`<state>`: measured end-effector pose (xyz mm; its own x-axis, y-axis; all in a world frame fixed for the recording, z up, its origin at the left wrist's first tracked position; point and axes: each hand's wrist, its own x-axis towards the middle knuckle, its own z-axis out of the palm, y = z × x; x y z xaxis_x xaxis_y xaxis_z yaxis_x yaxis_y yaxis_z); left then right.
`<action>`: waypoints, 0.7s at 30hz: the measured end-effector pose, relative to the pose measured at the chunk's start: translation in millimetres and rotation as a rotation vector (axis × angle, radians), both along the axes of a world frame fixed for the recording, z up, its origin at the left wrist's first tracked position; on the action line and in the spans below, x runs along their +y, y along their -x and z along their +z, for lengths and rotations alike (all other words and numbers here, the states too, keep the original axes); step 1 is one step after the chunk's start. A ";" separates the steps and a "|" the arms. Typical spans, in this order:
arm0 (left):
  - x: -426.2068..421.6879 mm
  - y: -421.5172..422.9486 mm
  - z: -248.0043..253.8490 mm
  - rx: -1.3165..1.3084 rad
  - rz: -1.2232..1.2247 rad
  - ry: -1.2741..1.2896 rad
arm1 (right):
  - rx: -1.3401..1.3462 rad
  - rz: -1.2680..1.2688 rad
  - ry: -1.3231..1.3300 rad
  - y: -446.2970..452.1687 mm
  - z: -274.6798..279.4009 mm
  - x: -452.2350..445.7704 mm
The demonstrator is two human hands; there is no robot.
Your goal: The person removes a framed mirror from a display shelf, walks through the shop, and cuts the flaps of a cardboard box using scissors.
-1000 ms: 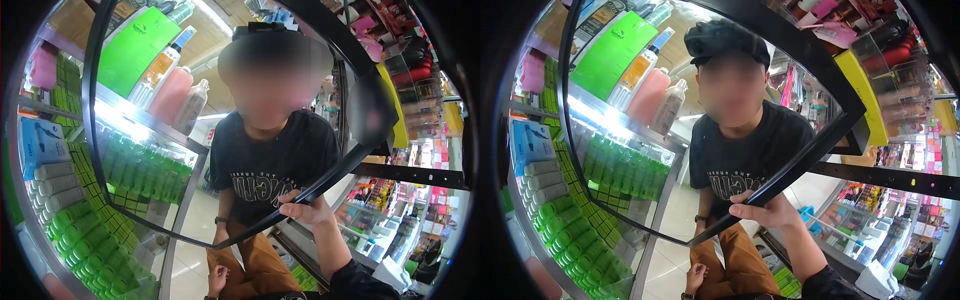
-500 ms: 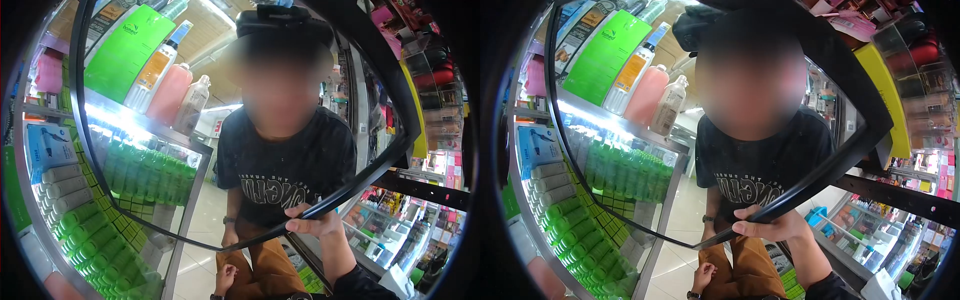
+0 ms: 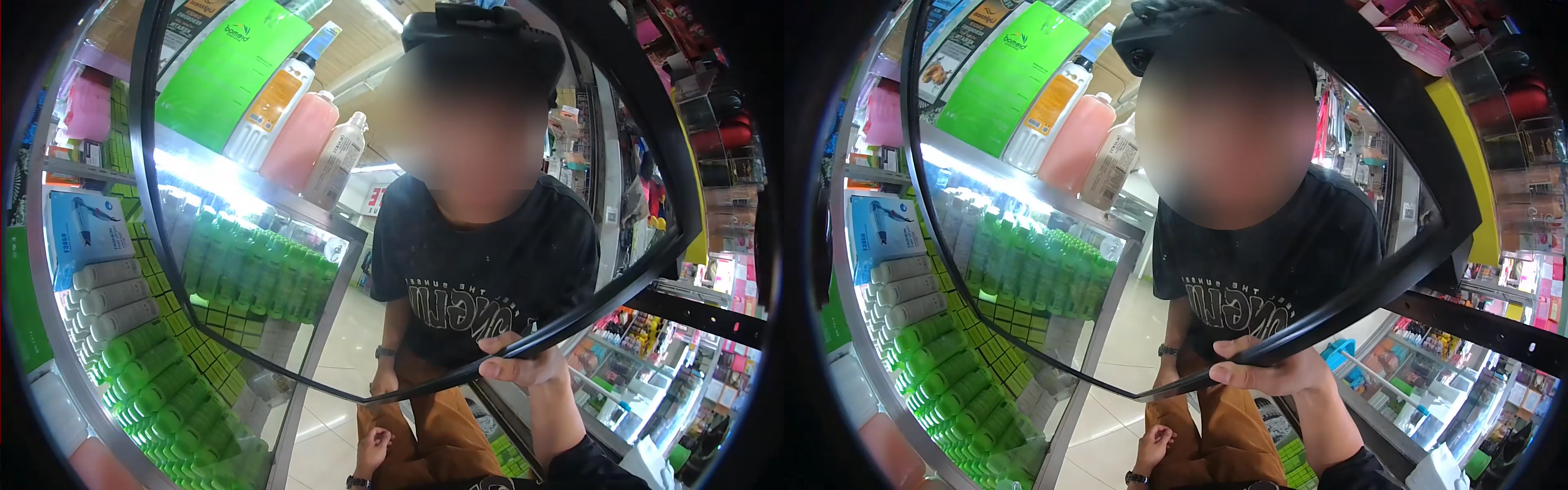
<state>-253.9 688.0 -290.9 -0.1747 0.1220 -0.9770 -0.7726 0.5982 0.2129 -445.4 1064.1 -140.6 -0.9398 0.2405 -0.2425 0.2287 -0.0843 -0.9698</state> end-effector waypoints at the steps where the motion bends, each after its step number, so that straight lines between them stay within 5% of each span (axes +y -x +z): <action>1: -4.4 -4.1 -0.7 0.006 0.013 0.004 | 0.004 0.000 0.062 -1.7 -4.5 -1.3; 14: 5.4 -10.1 3.6 0.002 0.151 0.006 | -0.188 -0.002 -0.034 29.4 4.2 14.6; 21: -12.2 -6.3 4.8 0.002 0.160 0.027 | -0.308 -0.118 0.157 22.0 -6.6 5.2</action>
<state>-247.6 675.7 -286.0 -0.1916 0.0658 -0.9793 -0.8580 0.4732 0.1997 -467.4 1069.3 -147.2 -0.7850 0.2799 -0.5527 0.4882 -0.2699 -0.8300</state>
